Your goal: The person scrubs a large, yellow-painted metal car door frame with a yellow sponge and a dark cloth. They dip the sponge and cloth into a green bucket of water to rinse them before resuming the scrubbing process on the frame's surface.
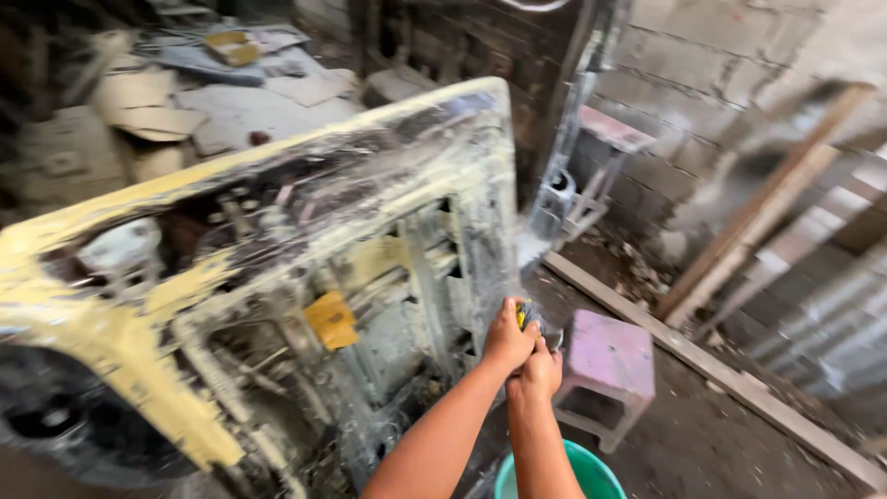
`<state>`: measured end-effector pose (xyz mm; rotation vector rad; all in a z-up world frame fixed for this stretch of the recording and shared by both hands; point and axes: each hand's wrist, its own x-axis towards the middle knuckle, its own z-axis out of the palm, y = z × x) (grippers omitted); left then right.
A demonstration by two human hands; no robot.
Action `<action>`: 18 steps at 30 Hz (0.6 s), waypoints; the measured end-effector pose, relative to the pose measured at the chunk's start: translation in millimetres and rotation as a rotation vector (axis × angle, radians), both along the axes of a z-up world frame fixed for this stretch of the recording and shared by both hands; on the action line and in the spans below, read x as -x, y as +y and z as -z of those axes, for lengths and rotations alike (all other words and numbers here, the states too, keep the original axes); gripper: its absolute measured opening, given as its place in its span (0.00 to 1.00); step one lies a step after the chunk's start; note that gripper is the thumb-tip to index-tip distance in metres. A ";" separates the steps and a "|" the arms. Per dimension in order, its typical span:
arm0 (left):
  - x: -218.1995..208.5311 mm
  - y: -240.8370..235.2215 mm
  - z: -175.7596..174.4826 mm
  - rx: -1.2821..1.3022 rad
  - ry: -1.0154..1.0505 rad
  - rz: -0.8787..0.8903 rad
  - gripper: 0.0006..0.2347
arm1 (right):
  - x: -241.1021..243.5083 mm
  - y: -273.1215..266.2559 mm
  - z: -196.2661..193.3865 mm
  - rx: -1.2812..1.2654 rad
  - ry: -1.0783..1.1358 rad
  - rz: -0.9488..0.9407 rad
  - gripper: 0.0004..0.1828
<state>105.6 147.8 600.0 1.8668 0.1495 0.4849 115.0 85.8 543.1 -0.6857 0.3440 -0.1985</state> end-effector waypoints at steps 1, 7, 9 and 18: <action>1.2 23.5 -8.5 0.003 0.002 -0.033 0.21 | 1.7 23.8 -13.8 0.003 0.002 -0.033 0.15; 48.2 191.6 -67.1 0.053 -0.160 -0.281 0.20 | 32.2 179.1 -82.1 -0.068 -0.069 -0.251 0.11; 71.8 251.2 -75.5 0.117 -0.246 -0.388 0.17 | 49.1 235.2 -92.2 -0.071 -0.112 -0.386 0.05; 212.5 488.0 -124.3 -0.185 -0.456 -0.771 0.18 | 146.4 484.2 -149.9 0.023 -0.219 -0.535 0.05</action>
